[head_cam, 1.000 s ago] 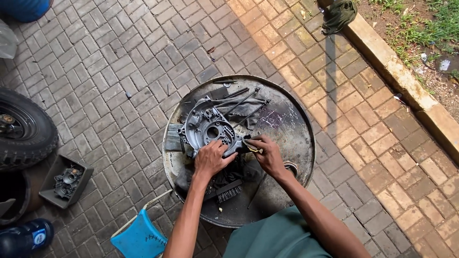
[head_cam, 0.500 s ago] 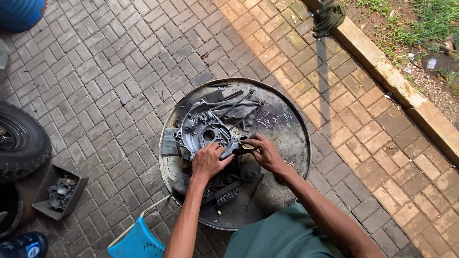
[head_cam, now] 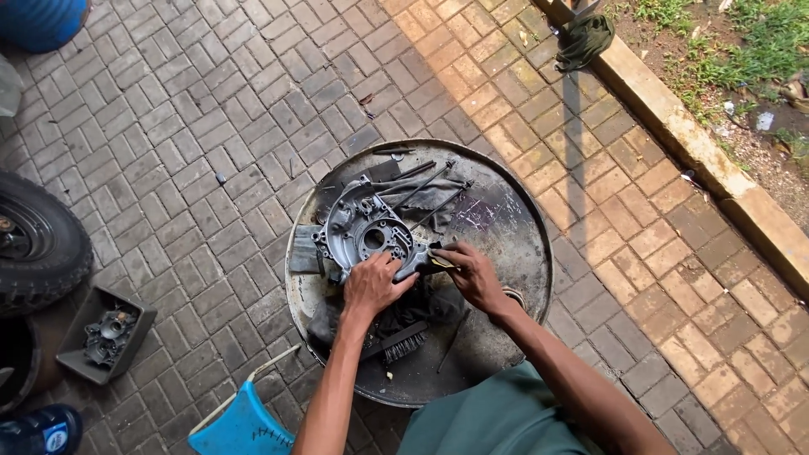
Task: The person cleans a disassembled mechanical housing component using a wire brush and a cloth. They scrub the interior and exterior surfaces of the part, then wipe it down with a rag while working over a metal barrel.
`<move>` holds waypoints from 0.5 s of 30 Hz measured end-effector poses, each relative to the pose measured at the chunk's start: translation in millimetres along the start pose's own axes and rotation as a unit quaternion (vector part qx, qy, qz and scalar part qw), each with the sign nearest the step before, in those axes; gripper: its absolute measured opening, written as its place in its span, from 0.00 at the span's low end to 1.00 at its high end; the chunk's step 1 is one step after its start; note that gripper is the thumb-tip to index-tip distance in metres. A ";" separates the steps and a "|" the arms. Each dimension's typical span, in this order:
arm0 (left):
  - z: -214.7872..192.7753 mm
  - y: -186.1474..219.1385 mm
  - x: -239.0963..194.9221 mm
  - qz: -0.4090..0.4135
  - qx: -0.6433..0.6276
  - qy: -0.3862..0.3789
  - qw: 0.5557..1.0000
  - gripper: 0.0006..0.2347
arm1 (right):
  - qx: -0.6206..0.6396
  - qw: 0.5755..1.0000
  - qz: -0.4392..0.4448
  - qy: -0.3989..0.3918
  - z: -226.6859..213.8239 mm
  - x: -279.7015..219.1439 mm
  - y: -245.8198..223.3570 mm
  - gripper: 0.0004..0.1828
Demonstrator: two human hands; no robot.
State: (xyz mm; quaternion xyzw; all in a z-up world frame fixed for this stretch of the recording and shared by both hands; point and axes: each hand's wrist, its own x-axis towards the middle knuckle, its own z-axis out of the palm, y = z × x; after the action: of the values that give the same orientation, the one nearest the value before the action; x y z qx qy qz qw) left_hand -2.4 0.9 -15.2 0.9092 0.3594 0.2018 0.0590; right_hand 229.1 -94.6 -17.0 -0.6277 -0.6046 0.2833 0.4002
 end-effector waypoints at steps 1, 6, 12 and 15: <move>0.1 -0.5 1.7 0.001 -0.003 -0.001 1.000 0.18 | -0.002 1.000 0.003 0.001 3.6 3.5 4.4 0.16; -1.1 1.2 1.8 0.005 0.005 -0.013 1.000 0.17 | 0.039 0.999 -0.021 0.002 1.4 11.5 -0.9 0.15; -1.1 0.3 0.2 -0.005 0.002 -0.013 1.000 0.18 | 0.056 0.998 -0.014 0.000 1.3 11.7 2.7 0.15; 3.8 -2.2 -1.6 0.002 -0.002 -0.005 1.000 0.17 | 0.056 0.998 -0.009 -0.011 1.8 16.6 -5.2 0.14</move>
State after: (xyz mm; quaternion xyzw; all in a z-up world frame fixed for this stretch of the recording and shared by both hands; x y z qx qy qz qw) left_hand -3.3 1.6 -19.7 0.9108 0.3570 0.1981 0.0621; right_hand 226.6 -78.3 -11.5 -0.5960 -0.5975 0.3199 0.4307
